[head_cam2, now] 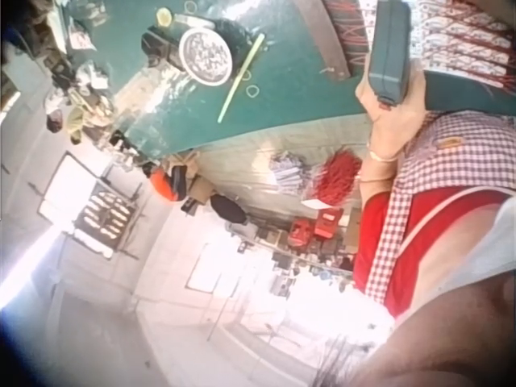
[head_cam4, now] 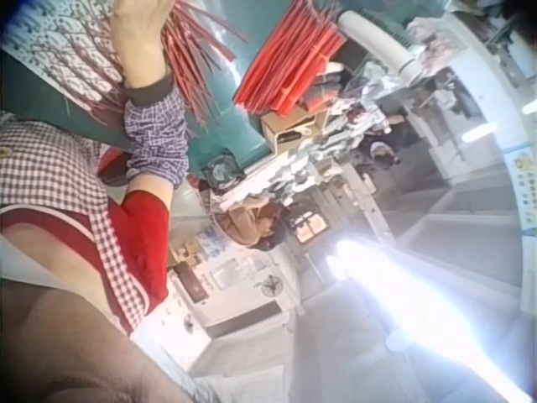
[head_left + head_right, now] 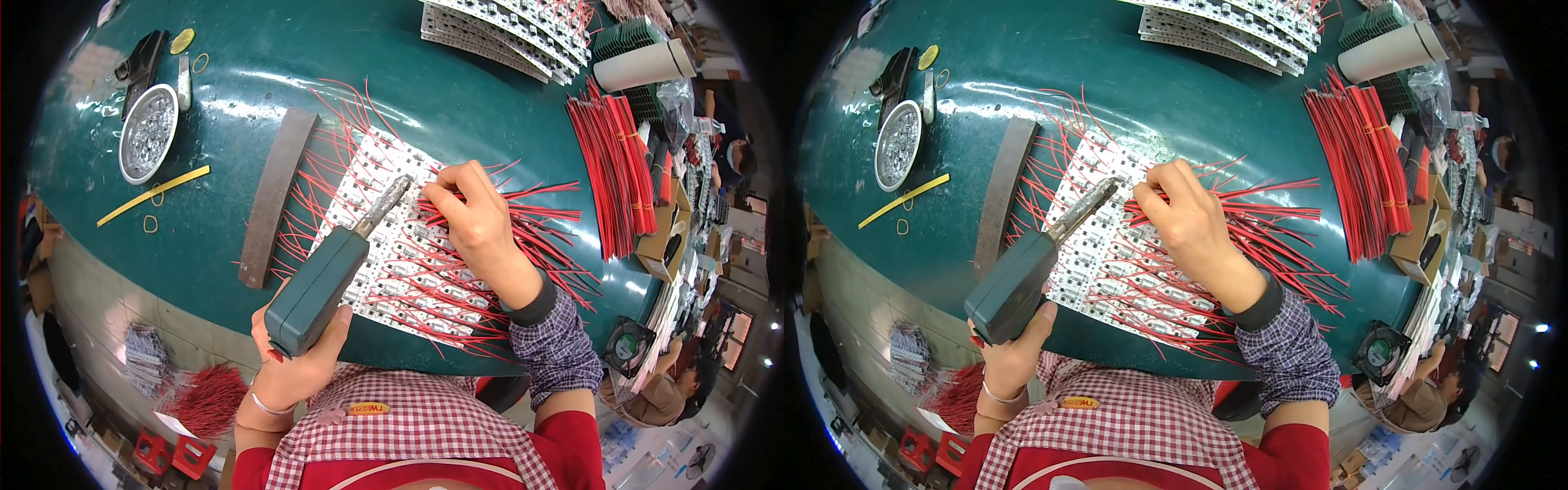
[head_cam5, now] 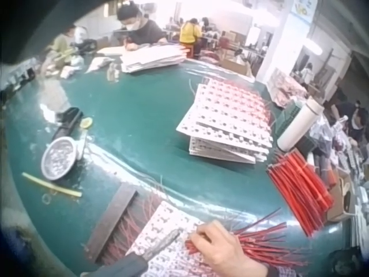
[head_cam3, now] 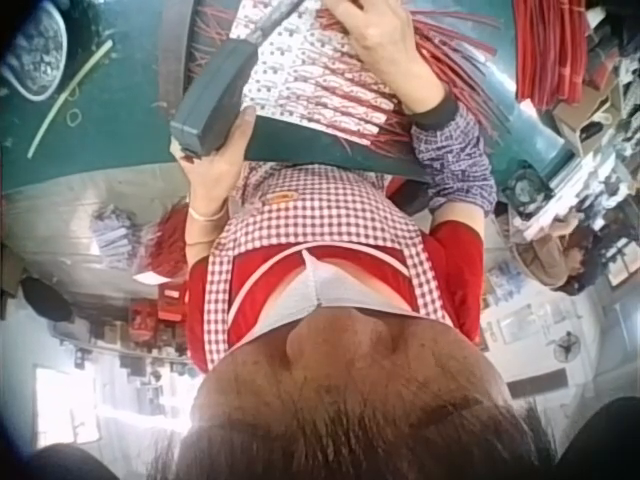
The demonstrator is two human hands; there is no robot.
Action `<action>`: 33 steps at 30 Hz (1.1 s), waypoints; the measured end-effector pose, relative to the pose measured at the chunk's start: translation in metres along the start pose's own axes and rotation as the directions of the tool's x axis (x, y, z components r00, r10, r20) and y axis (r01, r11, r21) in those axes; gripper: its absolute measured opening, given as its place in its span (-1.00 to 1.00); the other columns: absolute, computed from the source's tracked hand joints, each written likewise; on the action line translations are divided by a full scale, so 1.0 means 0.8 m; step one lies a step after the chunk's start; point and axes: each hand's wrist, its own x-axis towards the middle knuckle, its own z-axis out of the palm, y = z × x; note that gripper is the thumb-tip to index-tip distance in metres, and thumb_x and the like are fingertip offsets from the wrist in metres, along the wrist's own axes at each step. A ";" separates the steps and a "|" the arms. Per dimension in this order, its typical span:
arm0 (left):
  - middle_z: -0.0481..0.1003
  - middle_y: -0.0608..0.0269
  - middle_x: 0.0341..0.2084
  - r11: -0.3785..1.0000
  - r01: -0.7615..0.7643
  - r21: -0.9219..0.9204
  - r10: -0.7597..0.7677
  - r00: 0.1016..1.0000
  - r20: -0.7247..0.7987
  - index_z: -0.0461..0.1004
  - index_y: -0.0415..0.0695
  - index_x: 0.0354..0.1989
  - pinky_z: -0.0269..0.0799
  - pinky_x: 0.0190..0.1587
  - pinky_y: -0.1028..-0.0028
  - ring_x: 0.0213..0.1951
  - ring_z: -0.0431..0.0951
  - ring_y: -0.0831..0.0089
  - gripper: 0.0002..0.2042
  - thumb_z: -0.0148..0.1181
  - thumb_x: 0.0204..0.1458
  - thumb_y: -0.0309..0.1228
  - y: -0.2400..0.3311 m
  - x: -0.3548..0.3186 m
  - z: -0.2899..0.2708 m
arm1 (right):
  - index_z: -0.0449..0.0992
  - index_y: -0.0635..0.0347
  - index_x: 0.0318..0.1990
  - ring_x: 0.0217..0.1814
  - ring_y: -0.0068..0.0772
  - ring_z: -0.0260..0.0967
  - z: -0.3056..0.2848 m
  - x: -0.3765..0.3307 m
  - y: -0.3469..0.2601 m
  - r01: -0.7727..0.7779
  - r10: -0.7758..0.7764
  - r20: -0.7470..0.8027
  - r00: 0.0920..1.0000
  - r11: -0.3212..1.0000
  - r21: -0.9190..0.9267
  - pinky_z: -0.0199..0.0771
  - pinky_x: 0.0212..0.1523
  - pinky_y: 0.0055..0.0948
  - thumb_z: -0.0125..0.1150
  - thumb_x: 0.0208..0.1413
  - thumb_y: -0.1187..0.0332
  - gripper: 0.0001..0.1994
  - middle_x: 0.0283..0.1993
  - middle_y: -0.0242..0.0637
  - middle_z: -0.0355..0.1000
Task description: The person solders red wires onto LED boards using a soldering iron and solder wire.
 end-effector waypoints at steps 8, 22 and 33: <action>0.58 0.19 -0.43 0.995 0.096 -0.037 -0.097 0.995 -0.034 0.59 -0.32 -0.25 0.46 -0.39 0.51 -0.50 0.55 0.51 -0.81 0.37 -0.07 -0.61 -0.001 -0.009 -0.002 | 0.59 0.29 -0.14 -0.21 -0.24 0.43 -0.016 -0.007 -0.006 0.039 -0.040 -0.050 0.998 0.999 -0.026 0.48 -0.38 -0.37 0.22 -0.20 0.65 -0.65 -0.21 -0.21 0.40; 0.60 0.18 -0.40 0.986 0.079 0.149 -0.072 0.996 -0.052 0.66 -0.12 -0.36 0.43 -0.44 0.47 -0.50 0.60 0.32 -0.87 0.41 -0.11 -0.57 -0.017 -0.032 -0.006 | 0.57 0.38 0.03 -0.29 -0.26 0.37 -0.007 -0.028 -0.048 -0.147 0.144 -0.051 0.988 0.988 -0.048 0.41 -0.41 -0.33 0.18 -0.32 0.71 -0.43 -0.30 -0.22 0.35; 0.55 0.26 -0.44 0.995 0.086 -0.043 -0.089 0.993 -0.077 0.60 -0.29 -0.26 0.41 -0.43 0.55 -0.49 0.49 0.56 -0.83 0.38 -0.05 -0.57 -0.014 -0.026 -0.002 | 0.59 0.28 -0.06 -0.28 -0.17 0.44 0.005 -0.028 -0.046 -0.169 0.170 -0.054 0.984 0.985 0.018 0.45 -0.36 -0.27 0.18 -0.44 0.76 -0.42 -0.28 -0.20 0.41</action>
